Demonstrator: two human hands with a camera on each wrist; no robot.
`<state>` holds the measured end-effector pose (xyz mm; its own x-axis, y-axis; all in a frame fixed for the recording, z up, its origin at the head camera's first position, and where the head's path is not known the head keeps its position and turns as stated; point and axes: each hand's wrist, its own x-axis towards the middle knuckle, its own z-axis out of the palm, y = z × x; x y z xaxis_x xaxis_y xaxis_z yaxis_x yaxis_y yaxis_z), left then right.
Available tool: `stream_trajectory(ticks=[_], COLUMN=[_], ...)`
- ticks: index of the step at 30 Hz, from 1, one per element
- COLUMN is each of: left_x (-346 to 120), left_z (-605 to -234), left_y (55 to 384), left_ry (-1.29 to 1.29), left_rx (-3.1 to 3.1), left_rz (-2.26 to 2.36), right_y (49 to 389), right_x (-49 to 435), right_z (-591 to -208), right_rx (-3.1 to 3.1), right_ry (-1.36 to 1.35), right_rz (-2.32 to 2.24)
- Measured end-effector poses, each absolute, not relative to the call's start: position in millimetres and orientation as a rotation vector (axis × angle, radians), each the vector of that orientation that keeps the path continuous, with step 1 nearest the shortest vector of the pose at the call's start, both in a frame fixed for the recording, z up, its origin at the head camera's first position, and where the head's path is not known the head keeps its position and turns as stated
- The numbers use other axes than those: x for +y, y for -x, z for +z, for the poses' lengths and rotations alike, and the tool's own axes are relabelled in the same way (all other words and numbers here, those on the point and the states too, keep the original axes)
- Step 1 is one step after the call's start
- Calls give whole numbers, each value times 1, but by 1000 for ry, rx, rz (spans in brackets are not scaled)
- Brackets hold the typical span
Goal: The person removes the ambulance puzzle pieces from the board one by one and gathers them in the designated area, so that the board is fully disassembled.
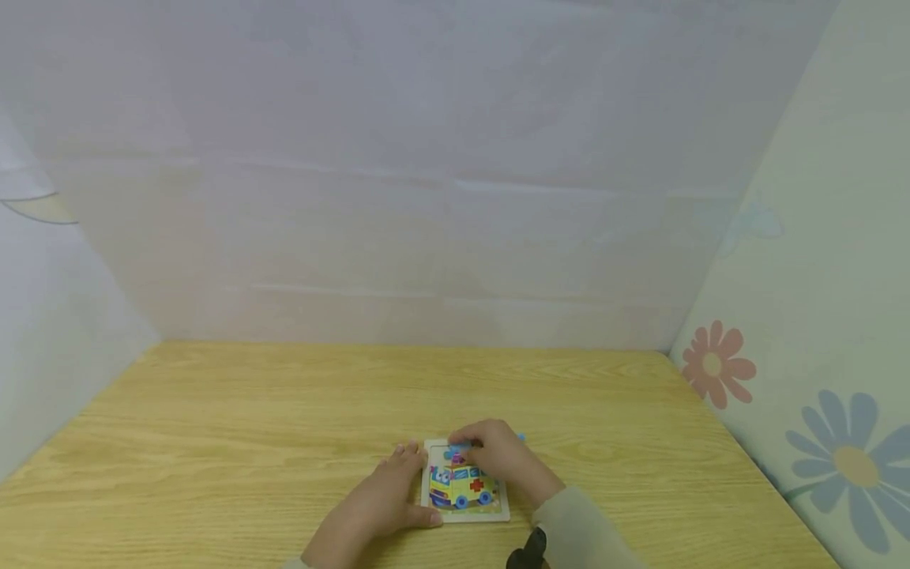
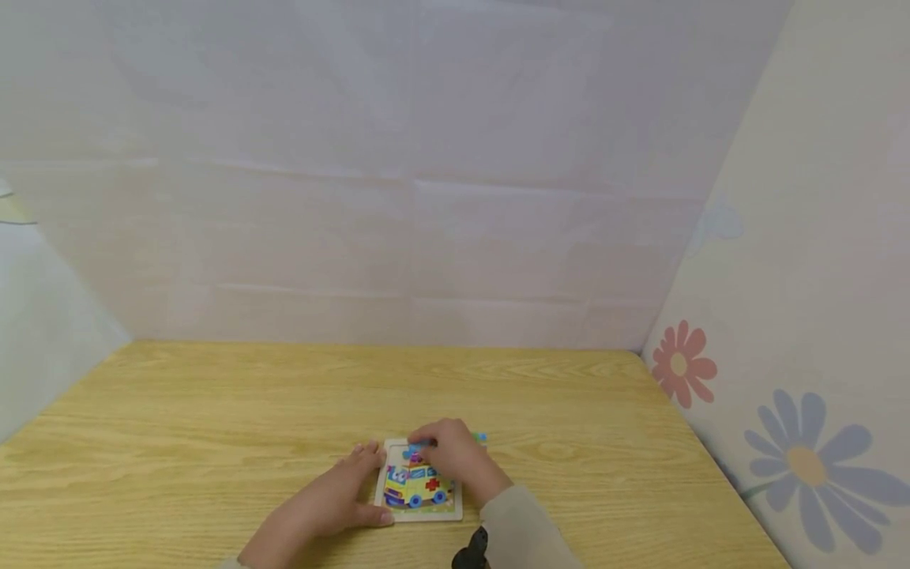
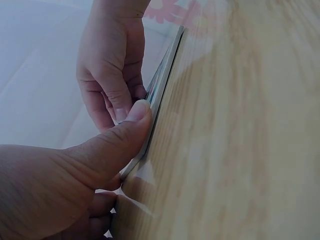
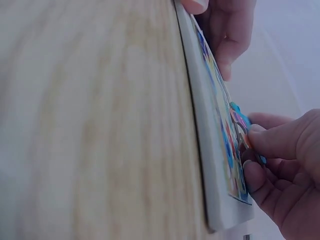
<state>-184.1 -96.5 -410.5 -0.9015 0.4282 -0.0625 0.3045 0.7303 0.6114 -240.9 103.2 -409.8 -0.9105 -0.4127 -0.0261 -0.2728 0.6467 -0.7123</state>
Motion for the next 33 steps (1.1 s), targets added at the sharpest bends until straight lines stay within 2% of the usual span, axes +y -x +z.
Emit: stream_trajectory(ticks=[17,33], left_x=[-95,-94], left_z=[-415,-419], left_y=[186,185], left_ry=[-599,-575], left_rx=[2745,2733], left_rz=[948,965], right_y=[243,235], right_x=[120,145], right_z=[-424,-425], right_rx=[2420,2460], right_ry=[191,-9], right_rz=[-1756,-1955])
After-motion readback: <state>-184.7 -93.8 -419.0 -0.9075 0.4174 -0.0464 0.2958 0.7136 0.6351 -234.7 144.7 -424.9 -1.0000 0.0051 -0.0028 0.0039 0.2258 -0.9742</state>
